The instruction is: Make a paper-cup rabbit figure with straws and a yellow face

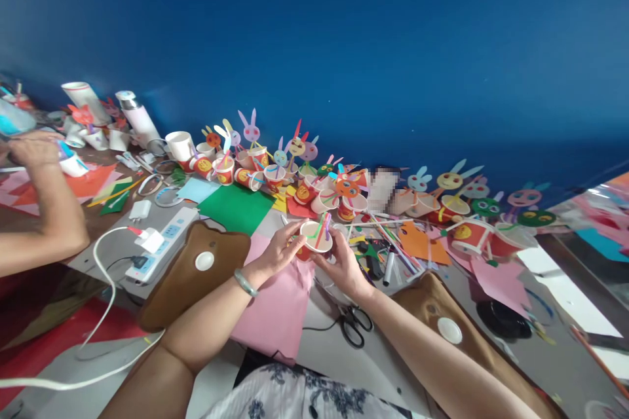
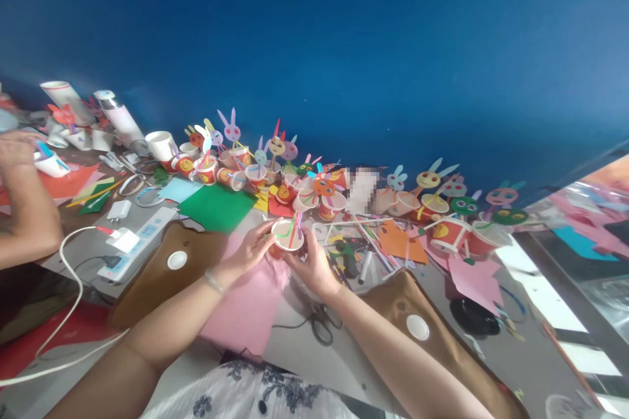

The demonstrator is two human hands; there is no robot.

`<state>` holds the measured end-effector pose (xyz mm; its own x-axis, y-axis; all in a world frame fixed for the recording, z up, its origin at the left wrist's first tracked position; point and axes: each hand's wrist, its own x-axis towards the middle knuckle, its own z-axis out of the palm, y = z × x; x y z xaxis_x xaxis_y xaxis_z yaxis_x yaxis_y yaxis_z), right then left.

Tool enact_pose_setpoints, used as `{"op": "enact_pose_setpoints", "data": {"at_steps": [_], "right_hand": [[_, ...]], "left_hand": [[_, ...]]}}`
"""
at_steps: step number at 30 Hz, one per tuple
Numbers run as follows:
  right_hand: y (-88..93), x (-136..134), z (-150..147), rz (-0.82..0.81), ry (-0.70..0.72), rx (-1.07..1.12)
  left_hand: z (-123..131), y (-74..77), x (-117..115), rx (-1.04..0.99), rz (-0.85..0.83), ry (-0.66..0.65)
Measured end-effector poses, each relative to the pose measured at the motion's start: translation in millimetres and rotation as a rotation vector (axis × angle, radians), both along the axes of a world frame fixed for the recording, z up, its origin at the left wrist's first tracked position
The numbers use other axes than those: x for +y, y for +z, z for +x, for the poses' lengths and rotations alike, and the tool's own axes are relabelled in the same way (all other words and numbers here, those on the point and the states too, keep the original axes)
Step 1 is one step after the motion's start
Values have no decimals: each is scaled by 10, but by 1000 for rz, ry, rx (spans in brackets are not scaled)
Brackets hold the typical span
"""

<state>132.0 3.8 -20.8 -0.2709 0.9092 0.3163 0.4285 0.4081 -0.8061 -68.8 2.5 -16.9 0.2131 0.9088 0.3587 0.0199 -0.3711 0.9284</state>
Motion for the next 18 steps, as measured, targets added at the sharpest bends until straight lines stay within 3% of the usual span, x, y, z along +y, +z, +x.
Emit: {"op": "enact_pose_setpoints", "data": {"at_steps": [11,18], "right_hand": [[13,-359,-18,-15,-132,41],[29,-330,26,-4,-119,46]], "left_hand": [[31,-105,-64,162,226,-17],[147,65,-92,118,212,88]]}}
